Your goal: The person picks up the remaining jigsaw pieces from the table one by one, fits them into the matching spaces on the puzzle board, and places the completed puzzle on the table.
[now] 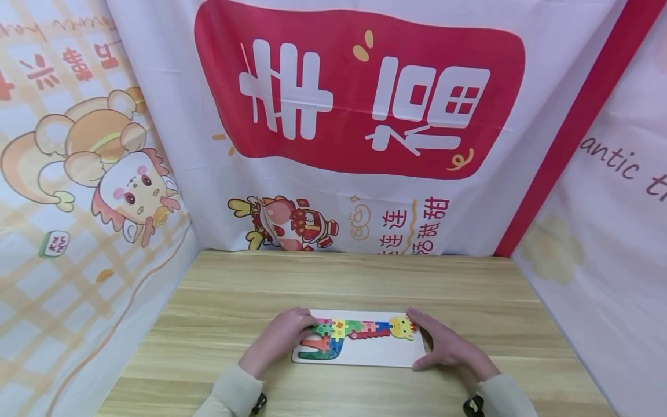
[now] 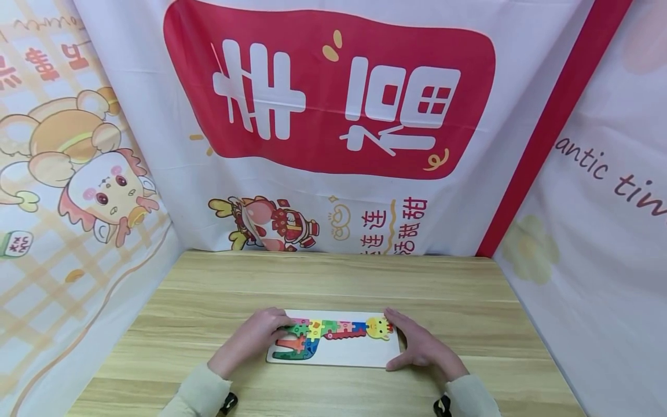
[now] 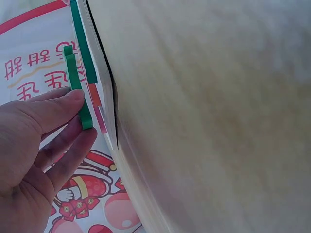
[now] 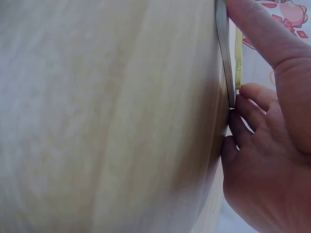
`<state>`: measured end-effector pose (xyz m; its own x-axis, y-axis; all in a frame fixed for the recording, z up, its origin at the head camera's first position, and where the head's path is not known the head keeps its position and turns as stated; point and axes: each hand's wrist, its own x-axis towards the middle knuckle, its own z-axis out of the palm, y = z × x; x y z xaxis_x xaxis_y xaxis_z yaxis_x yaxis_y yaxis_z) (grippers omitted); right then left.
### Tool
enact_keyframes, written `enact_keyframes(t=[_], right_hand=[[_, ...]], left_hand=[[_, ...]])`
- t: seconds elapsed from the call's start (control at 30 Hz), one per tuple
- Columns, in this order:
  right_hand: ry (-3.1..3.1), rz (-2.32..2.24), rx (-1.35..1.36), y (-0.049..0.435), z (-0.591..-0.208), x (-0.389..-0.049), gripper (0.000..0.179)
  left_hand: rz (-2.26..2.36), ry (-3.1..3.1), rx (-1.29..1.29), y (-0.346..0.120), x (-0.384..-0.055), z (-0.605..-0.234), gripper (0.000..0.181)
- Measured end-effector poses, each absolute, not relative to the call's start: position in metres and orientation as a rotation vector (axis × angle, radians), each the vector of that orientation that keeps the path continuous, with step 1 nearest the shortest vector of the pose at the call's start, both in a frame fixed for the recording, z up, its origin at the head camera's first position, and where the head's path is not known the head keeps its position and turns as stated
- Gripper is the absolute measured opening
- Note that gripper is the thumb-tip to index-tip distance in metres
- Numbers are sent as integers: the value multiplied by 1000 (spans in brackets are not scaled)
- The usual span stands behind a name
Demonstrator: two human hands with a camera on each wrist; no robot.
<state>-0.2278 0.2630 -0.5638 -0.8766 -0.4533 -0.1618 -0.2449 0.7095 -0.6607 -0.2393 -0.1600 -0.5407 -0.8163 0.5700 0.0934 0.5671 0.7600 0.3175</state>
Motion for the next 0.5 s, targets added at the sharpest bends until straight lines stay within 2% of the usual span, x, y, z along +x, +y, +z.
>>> enact_keyframes(t=[0.5], right_hand=[[2606, -931, -533, 264, -567, -231, 125]], left_hand=[[512, 2919, 907, -153, -242, -541, 29]])
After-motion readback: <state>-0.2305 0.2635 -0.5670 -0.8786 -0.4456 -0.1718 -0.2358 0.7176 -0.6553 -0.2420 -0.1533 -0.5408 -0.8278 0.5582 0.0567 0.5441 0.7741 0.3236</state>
